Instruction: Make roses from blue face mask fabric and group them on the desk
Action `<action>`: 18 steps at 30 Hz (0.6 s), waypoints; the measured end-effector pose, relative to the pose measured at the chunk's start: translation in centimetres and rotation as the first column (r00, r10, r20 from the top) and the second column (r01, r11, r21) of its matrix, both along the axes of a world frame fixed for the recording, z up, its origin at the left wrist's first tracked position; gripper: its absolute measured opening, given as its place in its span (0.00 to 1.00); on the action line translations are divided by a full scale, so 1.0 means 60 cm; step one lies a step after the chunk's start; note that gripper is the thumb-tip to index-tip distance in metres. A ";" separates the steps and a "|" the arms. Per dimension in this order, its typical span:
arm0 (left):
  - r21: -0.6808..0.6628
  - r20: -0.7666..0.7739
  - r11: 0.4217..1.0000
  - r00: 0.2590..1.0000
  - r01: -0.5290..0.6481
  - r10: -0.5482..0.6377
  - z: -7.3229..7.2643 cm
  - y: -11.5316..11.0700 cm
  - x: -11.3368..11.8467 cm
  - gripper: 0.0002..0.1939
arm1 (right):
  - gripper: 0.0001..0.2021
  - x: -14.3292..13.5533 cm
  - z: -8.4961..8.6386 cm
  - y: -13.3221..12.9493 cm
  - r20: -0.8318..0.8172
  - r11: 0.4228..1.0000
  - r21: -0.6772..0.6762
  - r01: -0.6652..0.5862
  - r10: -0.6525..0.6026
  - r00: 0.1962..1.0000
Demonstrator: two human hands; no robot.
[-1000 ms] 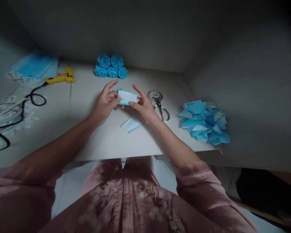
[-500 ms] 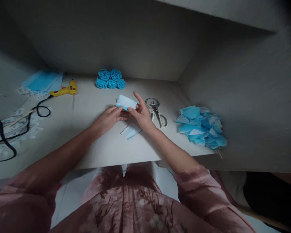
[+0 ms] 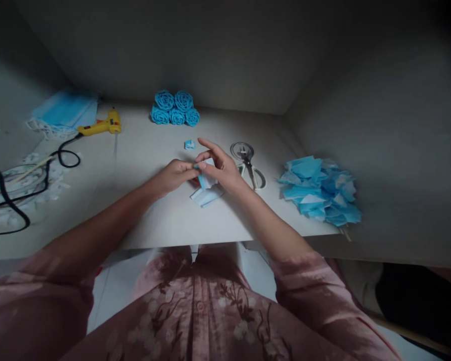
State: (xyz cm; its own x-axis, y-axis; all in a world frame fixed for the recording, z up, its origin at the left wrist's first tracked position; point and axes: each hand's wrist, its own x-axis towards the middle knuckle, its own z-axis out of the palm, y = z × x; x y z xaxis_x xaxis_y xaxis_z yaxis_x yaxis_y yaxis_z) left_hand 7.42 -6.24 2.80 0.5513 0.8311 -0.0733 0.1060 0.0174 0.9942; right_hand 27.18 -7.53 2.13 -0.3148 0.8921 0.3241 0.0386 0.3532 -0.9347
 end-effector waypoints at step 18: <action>0.123 -0.067 0.992 0.998 0.015 -0.007 -0.006 0.000 0.003 0.13 | 0.34 0.009 -0.011 0.009 -0.003 0.978 -0.042 0.206 -0.207 0.978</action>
State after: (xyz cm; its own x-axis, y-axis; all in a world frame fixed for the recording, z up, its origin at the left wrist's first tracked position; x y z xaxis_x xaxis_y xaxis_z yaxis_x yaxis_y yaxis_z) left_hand 7.61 -6.25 2.42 0.5578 0.8299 -0.0075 0.1712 -0.1061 0.9795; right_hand 27.71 -7.00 1.49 -0.1204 0.9502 0.2873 0.1000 0.2996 -0.9488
